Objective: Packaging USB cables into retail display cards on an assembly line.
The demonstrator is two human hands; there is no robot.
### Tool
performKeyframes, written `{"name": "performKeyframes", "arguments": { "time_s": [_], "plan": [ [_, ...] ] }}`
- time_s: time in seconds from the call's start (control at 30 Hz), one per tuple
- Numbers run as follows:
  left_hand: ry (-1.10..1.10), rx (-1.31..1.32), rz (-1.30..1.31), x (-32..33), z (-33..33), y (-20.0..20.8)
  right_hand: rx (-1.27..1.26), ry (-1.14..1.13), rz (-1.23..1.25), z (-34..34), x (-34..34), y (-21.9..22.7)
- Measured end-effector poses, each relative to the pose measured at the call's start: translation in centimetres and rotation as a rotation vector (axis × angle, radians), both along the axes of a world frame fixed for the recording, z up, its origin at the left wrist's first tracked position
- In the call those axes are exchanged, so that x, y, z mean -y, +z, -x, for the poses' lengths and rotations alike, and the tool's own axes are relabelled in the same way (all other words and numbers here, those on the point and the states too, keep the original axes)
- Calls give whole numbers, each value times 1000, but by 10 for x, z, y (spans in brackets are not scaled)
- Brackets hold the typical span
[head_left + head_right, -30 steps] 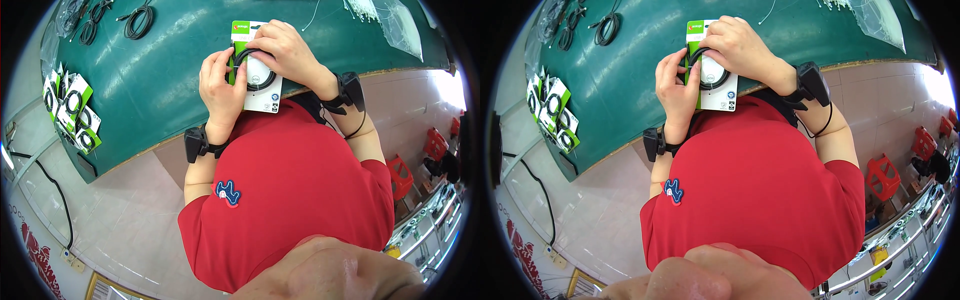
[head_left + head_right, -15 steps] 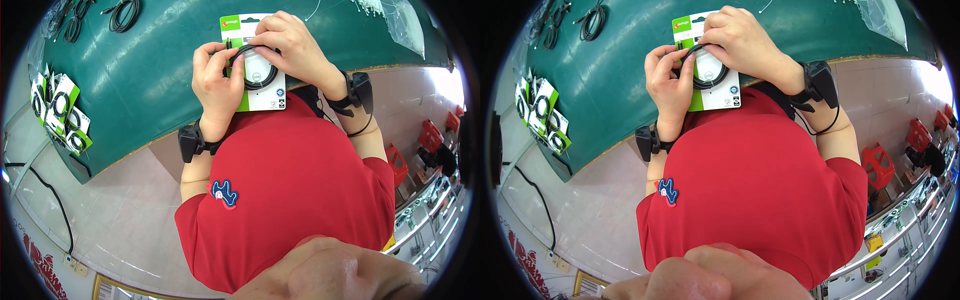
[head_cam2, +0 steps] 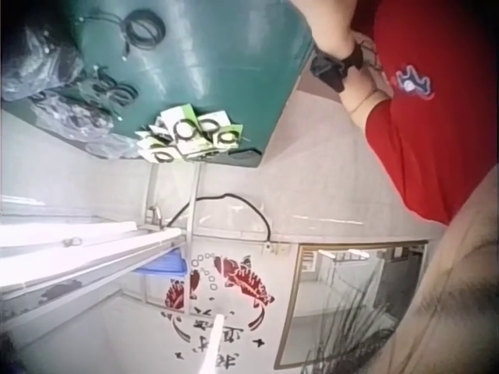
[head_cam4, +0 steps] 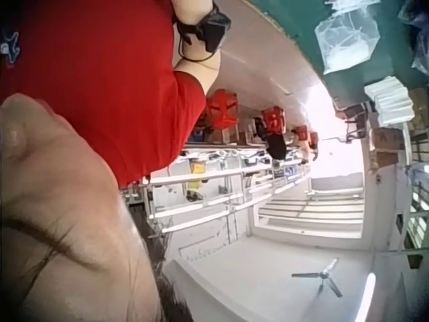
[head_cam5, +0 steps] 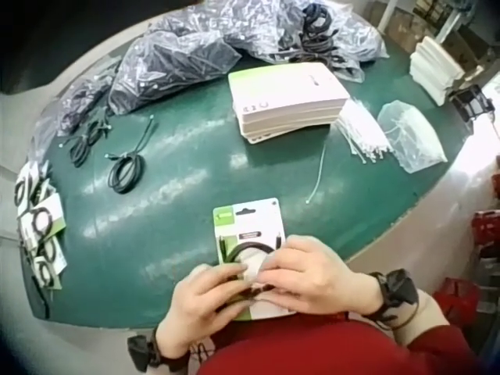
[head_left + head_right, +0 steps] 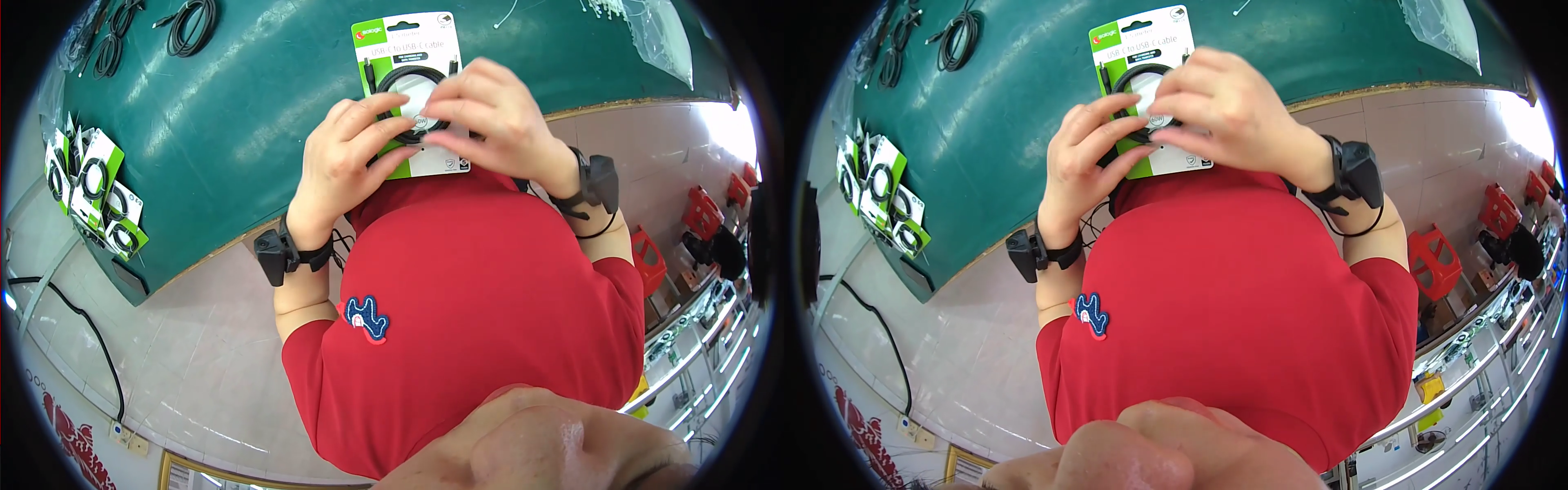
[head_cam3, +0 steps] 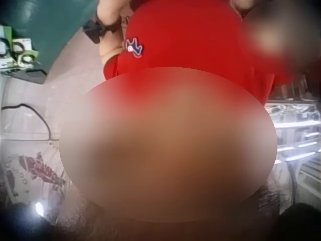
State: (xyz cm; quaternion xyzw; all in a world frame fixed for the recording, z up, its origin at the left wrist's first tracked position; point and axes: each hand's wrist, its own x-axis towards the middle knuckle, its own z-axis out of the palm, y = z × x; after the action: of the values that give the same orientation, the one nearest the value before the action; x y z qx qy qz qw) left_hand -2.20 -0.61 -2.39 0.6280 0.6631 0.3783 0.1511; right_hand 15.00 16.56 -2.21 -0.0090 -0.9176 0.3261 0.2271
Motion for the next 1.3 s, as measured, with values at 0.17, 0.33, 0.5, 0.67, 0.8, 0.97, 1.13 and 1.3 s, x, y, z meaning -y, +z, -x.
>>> {"name": "performKeyframes", "arguments": {
  "time_s": [0.17,0.33,0.5,0.67,0.8,0.97,1.13,1.3],
  "plan": [
    [-152,-90,34,-4,12,2,105,65,-57,-5,14,-4],
    [-172,-85,12,-8,11,-5,131,103,-117,-7,8,-6],
    [-135,-84,-21,-9,7,-12,103,176,-82,-7,-6,-8],
    [-91,-76,-40,-10,3,-12,107,172,-63,-5,-7,-11],
    [-43,-75,-59,-10,1,-16,104,128,-59,-6,-5,-14],
    [-46,-79,-35,-10,1,-17,72,128,-29,-9,-6,-21],
    [-48,-70,-31,-11,2,-16,21,182,63,-8,-16,-18],
    [-35,-38,-26,-8,0,-14,74,-165,385,-13,-19,-11]
  ]
}}
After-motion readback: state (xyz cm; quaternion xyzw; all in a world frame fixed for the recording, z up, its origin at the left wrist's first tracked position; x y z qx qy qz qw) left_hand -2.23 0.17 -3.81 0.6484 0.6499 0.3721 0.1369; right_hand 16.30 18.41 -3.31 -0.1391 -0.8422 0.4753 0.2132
